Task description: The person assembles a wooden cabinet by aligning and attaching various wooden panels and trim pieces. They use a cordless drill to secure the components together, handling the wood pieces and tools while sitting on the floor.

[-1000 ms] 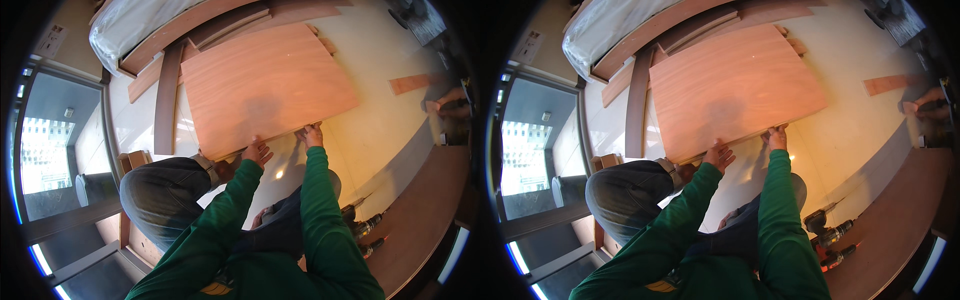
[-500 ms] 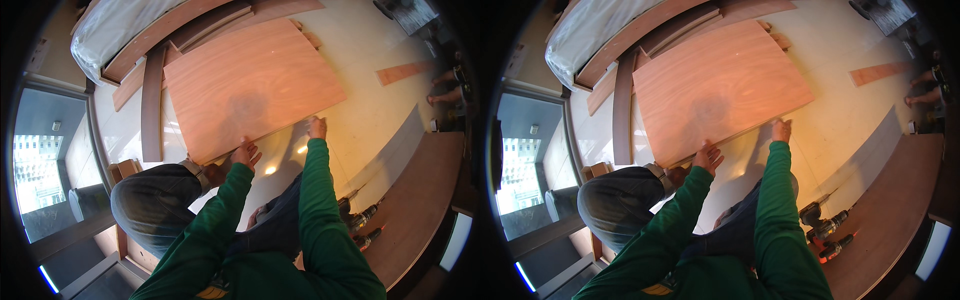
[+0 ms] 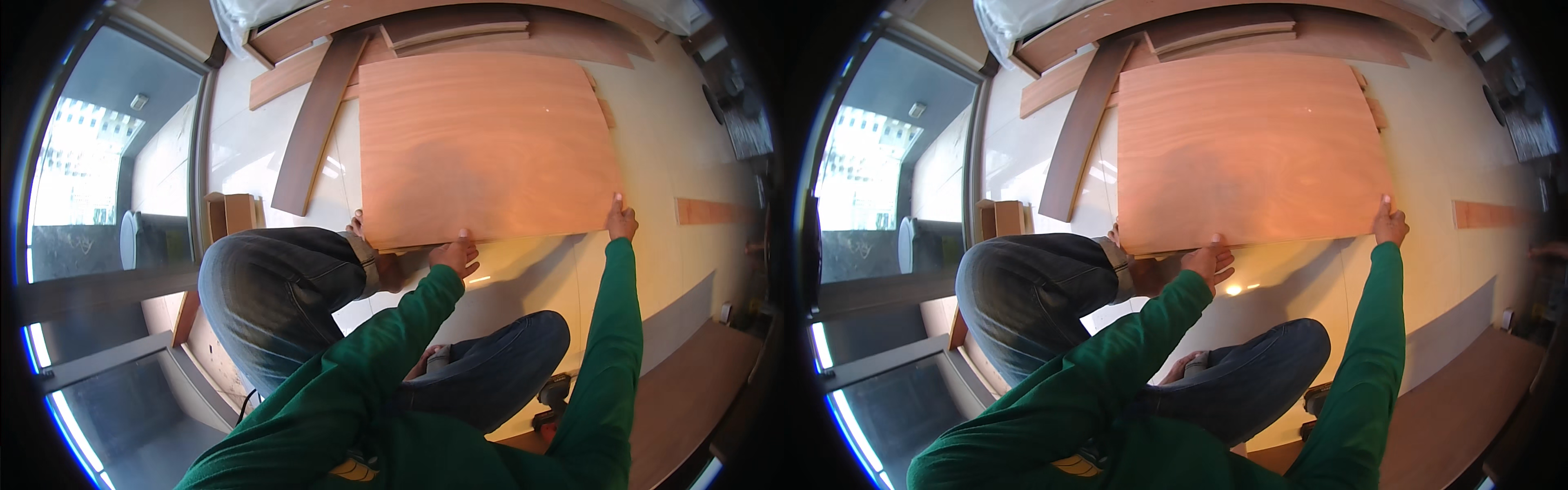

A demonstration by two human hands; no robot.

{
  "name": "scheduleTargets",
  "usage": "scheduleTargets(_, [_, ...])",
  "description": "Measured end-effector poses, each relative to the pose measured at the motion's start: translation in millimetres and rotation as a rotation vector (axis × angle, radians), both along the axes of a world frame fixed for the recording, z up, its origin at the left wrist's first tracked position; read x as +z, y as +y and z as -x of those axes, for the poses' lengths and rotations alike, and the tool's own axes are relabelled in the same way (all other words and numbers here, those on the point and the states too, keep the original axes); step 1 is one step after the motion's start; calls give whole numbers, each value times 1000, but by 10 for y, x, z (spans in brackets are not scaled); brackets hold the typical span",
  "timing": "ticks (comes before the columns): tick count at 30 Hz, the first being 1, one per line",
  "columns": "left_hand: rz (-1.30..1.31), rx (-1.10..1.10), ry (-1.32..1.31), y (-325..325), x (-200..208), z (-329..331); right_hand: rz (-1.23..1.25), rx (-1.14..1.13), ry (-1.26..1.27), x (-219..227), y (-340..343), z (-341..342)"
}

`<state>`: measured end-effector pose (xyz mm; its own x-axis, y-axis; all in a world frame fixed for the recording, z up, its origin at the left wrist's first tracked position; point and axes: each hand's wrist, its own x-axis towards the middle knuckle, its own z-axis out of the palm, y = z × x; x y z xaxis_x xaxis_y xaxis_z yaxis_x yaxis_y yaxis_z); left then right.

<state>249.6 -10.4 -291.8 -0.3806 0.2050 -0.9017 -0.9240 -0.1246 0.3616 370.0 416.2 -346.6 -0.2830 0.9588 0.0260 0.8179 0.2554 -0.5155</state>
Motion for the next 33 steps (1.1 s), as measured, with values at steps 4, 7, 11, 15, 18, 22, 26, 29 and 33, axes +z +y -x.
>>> scheduleTargets(4, [106, -32, 54, -56, -73, 0, 12, 49, -12, 6, -59, 70])
scheduleTargets(7, [214, -124, 215, -49, -209, -58, -44, 73, -30, -108, 98, 34])
scheduleTargets(11, [446, -425, 516, -200, -87, -100, 80, 107, -39, -191, 154, -100])
scheduleTargets(15, [679, -87, 1251, -471, -64, 201, 28, 62, 33, -191, 108, -24])
scheduleTargets(18, [1178, -16, 1229, -696, 322, 829, 44, 69, -52, -131, 184, -49])
scheduleTargets(22, [1202, -506, 661, -1632, -713, 1172, 80, 69, 2, -81, -68, 161])
scheduleTargets(26, [419, -411, 157, -1243, 184, 1176, 63, 29, 10, 36, 59, -23])
scheduleTargets(29, [184, -387, 93, -1348, 329, 952, 49, 27, 47, 51, -51, 32])
scheduleTargets(33, [22, -232, -115, -1450, 158, 1092, 67, 53, -105, 65, 15, 72])
